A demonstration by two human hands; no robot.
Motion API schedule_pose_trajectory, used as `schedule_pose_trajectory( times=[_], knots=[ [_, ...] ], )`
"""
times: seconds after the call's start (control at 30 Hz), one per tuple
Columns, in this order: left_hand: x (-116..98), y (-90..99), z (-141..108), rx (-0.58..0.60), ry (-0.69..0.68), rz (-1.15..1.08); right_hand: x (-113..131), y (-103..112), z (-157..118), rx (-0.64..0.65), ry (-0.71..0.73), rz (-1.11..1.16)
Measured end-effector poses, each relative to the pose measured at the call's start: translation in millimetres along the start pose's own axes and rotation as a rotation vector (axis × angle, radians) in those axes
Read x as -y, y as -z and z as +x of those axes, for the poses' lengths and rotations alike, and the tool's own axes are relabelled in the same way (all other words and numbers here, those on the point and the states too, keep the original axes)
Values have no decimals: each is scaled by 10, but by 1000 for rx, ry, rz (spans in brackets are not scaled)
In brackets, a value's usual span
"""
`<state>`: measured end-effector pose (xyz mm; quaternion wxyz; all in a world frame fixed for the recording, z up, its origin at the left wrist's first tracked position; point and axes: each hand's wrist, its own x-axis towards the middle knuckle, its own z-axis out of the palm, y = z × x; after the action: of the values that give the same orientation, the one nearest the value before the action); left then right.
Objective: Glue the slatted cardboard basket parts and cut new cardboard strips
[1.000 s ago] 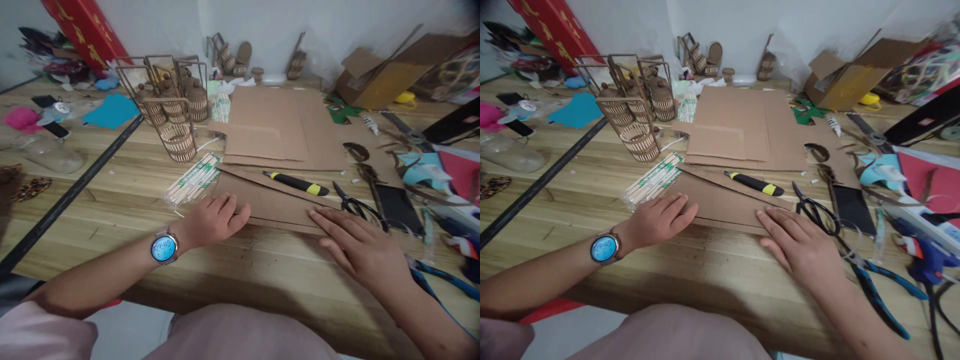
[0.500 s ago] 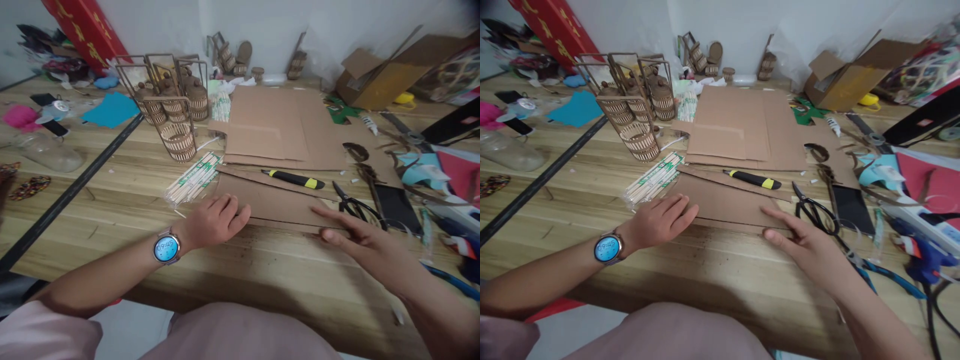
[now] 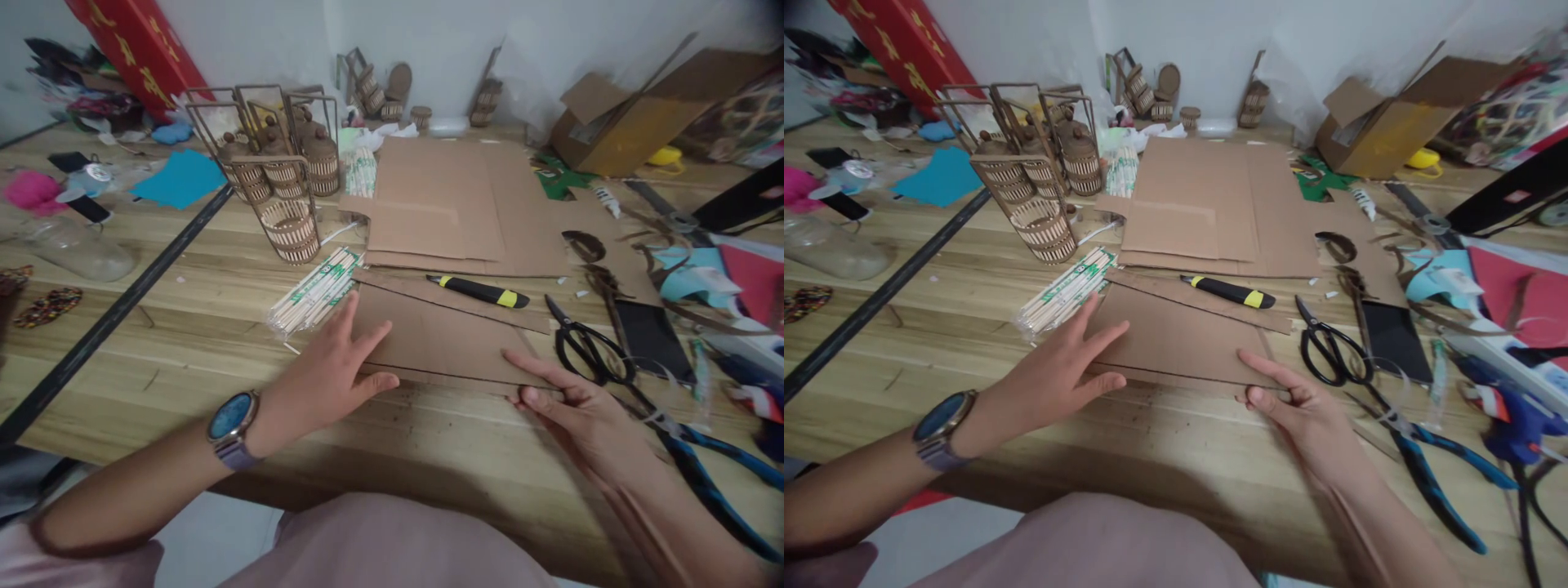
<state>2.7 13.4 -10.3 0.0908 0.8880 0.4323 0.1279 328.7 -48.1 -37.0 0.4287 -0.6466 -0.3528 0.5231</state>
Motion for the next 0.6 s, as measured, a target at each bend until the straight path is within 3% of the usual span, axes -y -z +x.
schedule_pose_trajectory(
  times=[0.13, 0.3, 0.47, 0.6],
  knots=[
    [60, 52, -50, 106, 174, -193, 28, 6, -5, 9, -60, 24],
    [162, 60, -62, 81, 332, -454, -11, 24, -8, 24, -55, 7],
    [170, -51, -123, 110, 395, -768, -173, 73, 15, 31, 0, -78],
    [103, -124, -163, 125, 511, -807, -216, 83, 34, 36, 60, -194]
  ],
)
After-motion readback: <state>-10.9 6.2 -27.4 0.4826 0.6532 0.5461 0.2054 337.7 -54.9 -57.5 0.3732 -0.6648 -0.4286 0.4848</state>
